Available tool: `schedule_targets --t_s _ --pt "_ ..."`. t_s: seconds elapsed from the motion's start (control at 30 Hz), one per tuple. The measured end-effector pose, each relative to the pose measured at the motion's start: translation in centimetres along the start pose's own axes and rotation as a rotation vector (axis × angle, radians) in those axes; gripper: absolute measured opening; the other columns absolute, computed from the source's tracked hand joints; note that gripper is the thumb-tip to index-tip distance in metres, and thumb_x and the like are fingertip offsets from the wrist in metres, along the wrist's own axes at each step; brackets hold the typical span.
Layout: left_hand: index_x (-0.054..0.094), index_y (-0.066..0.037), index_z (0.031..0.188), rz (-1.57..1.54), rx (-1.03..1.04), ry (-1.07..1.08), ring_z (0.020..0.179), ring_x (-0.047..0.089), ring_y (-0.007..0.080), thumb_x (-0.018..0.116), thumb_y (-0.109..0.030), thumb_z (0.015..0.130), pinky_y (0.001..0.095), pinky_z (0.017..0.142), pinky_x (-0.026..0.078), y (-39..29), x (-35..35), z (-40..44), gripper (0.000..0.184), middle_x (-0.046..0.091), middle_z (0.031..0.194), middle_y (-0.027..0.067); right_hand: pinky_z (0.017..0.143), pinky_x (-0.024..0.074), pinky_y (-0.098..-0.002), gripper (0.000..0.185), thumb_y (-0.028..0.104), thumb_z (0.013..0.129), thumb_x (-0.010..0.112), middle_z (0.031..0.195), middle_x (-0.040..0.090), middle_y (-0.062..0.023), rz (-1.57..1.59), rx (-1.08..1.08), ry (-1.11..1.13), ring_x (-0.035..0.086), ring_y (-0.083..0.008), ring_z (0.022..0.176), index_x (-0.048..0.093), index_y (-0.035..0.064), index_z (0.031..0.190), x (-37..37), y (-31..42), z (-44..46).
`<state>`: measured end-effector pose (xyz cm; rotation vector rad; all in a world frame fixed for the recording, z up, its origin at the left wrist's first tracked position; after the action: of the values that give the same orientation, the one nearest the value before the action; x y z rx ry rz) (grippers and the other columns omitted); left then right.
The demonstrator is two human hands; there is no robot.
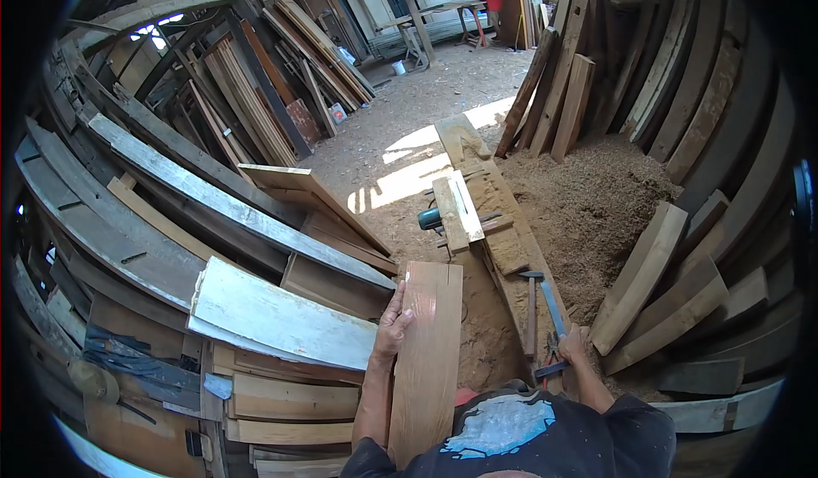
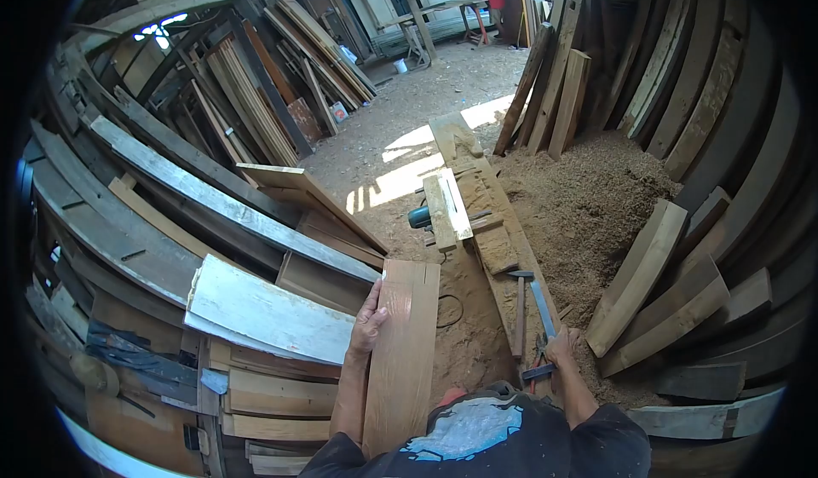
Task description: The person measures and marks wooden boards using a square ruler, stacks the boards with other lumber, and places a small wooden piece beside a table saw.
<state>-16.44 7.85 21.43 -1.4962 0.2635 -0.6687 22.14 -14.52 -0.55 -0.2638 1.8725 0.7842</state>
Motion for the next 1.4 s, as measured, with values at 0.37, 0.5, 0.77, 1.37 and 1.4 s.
schedule_targets --t_s 0.37,0.5,0.77,1.37,1.4 --pt "0.017 0.002 0.158 -0.039 -0.059 0.058 0.147 0.031 0.0196 0.047 -0.008 0.101 0.0332 0.12 0.023 1.9 0.9 -0.2 0.066 0.032 0.16 0.0117 0.086 0.053 -0.0285 0.048 0.041 0.104 0.052 0.111 0.069 -0.0066 1.03 -0.356 1.014 0.066 -0.0136 0.102 0.057 0.0037 0.134 -5.5 18.8 -5.2" --pt "0.017 0.001 0.158 0.029 -0.079 0.078 0.148 0.028 0.0199 0.046 -0.007 0.102 0.0328 0.121 0.021 2.9 2.3 -0.2 0.065 0.027 0.162 0.0133 0.087 0.0561 -0.032 0.044 0.038 0.106 0.049 0.112 0.069 -0.0086 1.486 -0.334 1.048 0.068 -0.0154 0.102 0.059 0.0014 0.128 -6.0 25.1 -5.4" --pt "0.017 0.001 0.158 0.041 -0.065 0.117 0.147 0.03 0.02 0.048 -0.008 0.102 0.0324 0.12 0.023 4.5 2.1 -0.6 0.065 0.029 0.161 0.0139 0.088 0.0582 -0.0367 0.041 0.033 0.107 0.047 0.115 0.069 -0.0106 1.674 -0.255 0.95 0.069 -0.0188 0.099 0.058 -0.0003 0.128 -2.7 26.5 -2.5" --pt "0.017 0.001 0.158 -0.03 -0.105 0.115 0.146 0.032 0.0207 0.049 -0.009 0.102 0.0337 0.119 0.024 5.4 2.3 0.2 0.065 0.03 0.161 0.0129 0.075 0.0551 -0.0318 0.04 0.047 0.1 0.055 0.096 0.072 -0.0032 1.412 -0.112 1.068 0.07 -0.0139 0.081 0.065 0.0104 0.113 -2.9 21.9 -5.3" --pt "0.017 0.001 0.158 -0.025 -0.105 0.113 0.146 0.032 0.0207 0.049 -0.008 0.102 0.0337 0.119 0.024 5.2 2.4 0.2 0.065 0.03 0.161 0.0128 0.071 0.0539 -0.0297 0.039 0.047 0.1 0.055 0.093 0.072 -0.0025 1.407 -0.113 1.058 0.069 -0.0121 0.077 0.064 0.0106 0.113 -2.9 21.9 -5.5"
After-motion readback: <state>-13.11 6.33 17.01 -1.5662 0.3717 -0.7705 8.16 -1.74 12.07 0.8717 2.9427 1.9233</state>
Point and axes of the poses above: each hand's wrist, its own z-axis towards the middle knuckle, its own x-axis out of the palm, y = z × x, the point moved 3 cm from there along z, towards the middle knuckle
